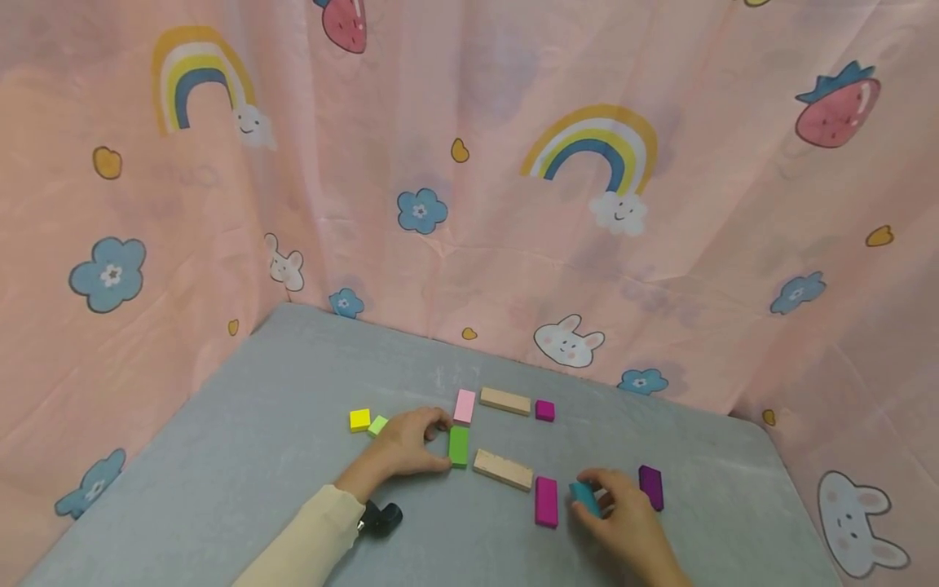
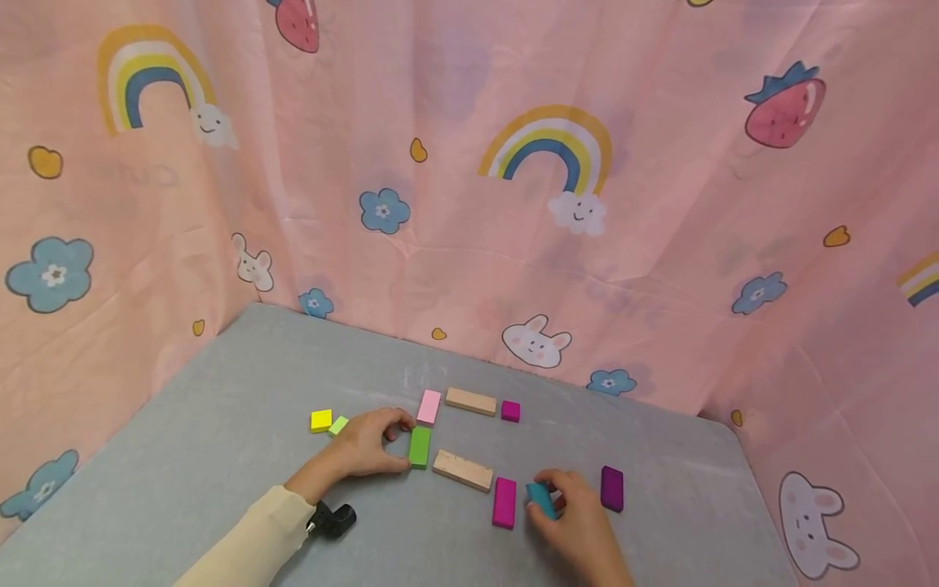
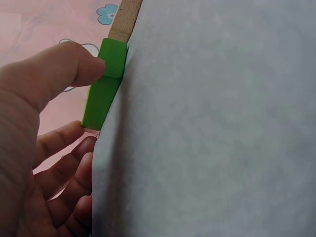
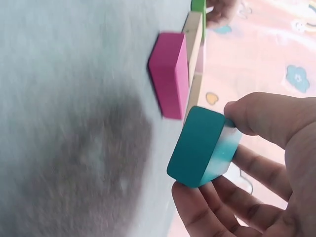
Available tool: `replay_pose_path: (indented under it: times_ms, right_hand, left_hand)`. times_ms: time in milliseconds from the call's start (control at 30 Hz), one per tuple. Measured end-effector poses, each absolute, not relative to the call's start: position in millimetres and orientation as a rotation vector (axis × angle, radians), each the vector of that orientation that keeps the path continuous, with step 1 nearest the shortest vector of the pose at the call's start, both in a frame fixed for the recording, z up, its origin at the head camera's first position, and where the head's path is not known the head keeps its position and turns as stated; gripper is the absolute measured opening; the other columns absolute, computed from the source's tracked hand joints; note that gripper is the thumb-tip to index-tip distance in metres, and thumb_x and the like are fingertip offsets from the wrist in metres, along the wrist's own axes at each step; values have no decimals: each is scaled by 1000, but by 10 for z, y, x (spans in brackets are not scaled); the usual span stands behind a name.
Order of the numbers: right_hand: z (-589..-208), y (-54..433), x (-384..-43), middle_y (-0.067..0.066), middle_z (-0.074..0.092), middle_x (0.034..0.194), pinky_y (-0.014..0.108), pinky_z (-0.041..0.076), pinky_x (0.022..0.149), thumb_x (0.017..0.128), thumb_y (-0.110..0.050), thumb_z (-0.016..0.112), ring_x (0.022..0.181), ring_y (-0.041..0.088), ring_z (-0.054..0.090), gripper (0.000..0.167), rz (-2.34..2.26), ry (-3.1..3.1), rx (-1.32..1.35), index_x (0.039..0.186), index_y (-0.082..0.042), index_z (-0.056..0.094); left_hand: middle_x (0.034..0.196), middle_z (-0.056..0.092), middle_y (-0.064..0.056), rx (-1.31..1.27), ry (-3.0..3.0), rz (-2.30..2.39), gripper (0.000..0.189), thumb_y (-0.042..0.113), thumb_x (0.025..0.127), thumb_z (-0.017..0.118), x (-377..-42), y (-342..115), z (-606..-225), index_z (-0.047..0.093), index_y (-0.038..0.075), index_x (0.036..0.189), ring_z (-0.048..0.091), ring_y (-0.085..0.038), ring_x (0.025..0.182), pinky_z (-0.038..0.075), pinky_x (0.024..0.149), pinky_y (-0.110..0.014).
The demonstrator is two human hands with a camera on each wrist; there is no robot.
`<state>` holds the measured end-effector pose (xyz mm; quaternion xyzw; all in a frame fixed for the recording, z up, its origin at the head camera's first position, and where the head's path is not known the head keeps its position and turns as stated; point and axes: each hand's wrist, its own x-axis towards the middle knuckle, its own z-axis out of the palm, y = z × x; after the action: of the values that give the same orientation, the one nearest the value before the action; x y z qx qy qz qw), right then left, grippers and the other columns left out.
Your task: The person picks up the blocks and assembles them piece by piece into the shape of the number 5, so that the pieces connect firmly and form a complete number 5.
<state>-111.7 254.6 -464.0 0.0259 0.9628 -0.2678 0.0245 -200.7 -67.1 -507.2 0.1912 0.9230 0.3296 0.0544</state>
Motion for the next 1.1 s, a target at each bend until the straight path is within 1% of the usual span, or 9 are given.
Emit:
replay_pose_path:
  times_ms: [267,433,567,833,1100]
  right_hand:
    - [-4676,2440,-958,2,60,97,18,46,58,74,-18,81,69,10,51,30,-882,2984,72,100,-12,66]
    - [-4703,2374,-870,-1,58,92,19,43,57,72,-20,81,65,7,47,29,-853,2976,51,96,-14,66]
    - [-4723,2329,-803,-2,57,88,19,42,56,73,-21,81,62,5,47,29,-884,2941,68,95,-13,64]
    - [-4763,2241,-703,0,52,82,20,39,54,73,-25,79,63,9,46,30,-900,2862,103,94,-12,63]
    - [-4838,2112,-665,2,51,84,22,37,53,73,-27,79,64,12,45,31,-820,2862,140,93,-10,62]
  left_hand:
    - [105,62,12,584,2796,1000,52,38,69,80,-2021,-673,-5075,61,25,115,53,-6,87,46,74,-25]
    - [106,62,11,589,2796,1006,52,38,69,80,-2021,-675,-5075,61,24,115,53,-6,87,46,74,-25]
    - [107,62,11,595,2805,1008,52,38,69,80,-2013,-668,-5071,62,24,115,53,-6,87,46,74,-25]
    - [104,62,11,575,2811,1002,51,38,68,80,-1997,-665,-5056,62,25,114,53,-7,86,45,73,-25]
    - [106,63,11,580,2805,1007,52,38,68,80,-2000,-665,-5056,62,24,115,53,-6,86,45,73,-25]
